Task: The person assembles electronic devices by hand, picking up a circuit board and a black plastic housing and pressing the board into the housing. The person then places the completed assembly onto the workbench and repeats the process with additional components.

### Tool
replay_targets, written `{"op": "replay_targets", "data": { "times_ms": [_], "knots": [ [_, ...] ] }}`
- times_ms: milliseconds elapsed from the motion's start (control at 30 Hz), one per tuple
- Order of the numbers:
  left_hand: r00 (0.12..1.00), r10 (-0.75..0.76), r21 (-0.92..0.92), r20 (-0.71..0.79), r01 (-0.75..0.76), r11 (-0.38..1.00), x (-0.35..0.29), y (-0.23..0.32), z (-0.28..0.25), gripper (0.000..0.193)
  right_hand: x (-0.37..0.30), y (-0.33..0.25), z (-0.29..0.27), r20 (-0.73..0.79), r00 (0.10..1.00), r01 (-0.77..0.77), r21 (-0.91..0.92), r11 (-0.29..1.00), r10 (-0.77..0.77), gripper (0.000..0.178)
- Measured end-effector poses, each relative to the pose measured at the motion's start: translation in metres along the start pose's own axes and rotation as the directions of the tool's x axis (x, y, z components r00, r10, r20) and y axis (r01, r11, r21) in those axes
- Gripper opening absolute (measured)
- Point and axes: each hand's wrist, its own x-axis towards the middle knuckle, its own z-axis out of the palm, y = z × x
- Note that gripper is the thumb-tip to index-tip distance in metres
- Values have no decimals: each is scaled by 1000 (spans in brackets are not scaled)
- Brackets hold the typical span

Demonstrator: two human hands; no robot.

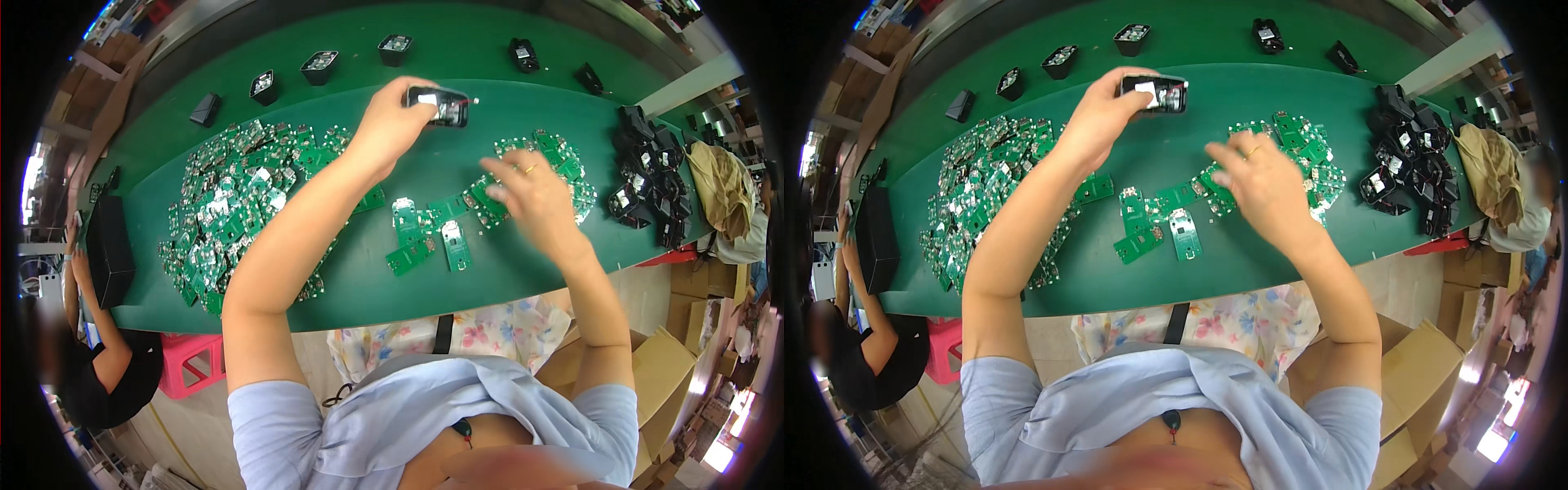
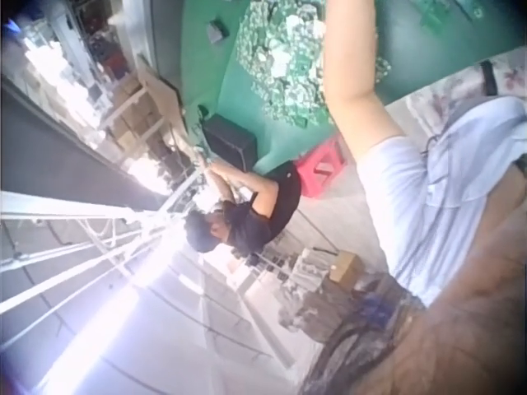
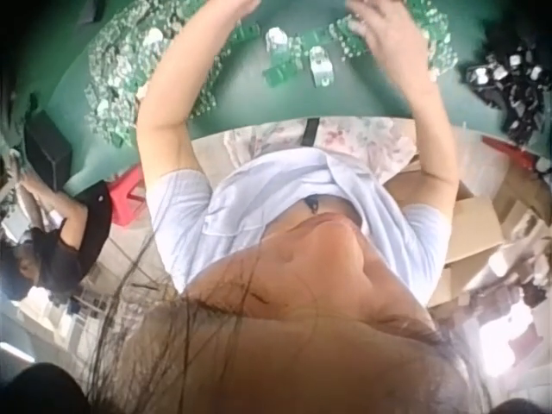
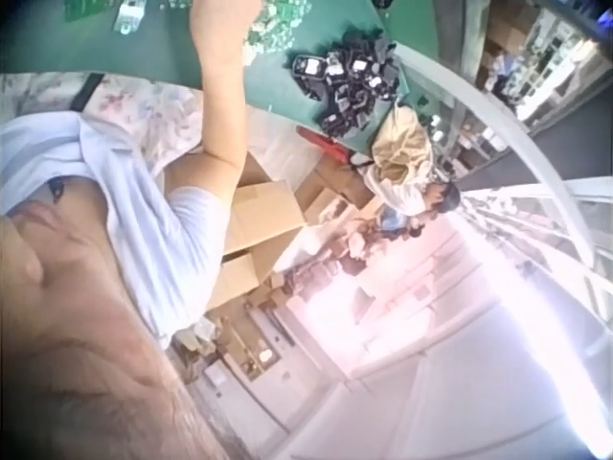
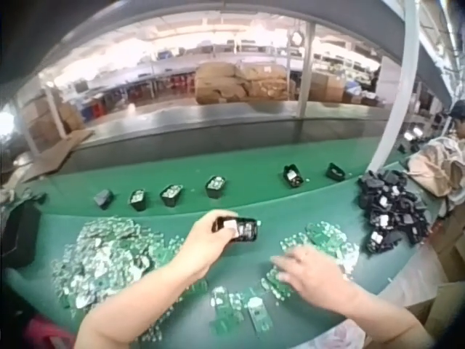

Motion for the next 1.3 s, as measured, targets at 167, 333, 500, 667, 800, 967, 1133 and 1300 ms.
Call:
{"op": "replay_targets", "data": {
  "times_ms": [167,333,500,667,800,967,1133,1300],
  "knots": [
    [999,9,31,52,-10,999,-42,-7,8,24,-19,-5,5,160,981,132,-112,985,-113,45],
    [994,-85,-144,65,94,985,-68,-9,16,25,-26,2,-2,69,986,-162,142,977,154,35],
    [916,-161,-584,367,362,727,-79,-16,17,33,-32,3,-9,-152,955,-193,336,922,256,22],
    [876,-134,-584,463,415,698,-87,-18,23,26,-41,-19,-1,-374,920,16,335,942,118,16],
    [874,-139,-516,466,396,759,-90,-21,22,19,-43,-31,8,-277,959,63,396,916,54,14],
    [926,-138,-391,350,278,877,-92,-27,23,15,-42,-37,18,49,889,-229,909,348,456,15],
    [963,-68,-310,259,149,939,-100,-34,30,15,-44,-31,24,272,841,-386,907,167,467,16],
    [992,-89,-170,92,103,980,-97,-34,29,14,-39,-37,13,-81,664,-119,970,211,743,19]
  ]
}}
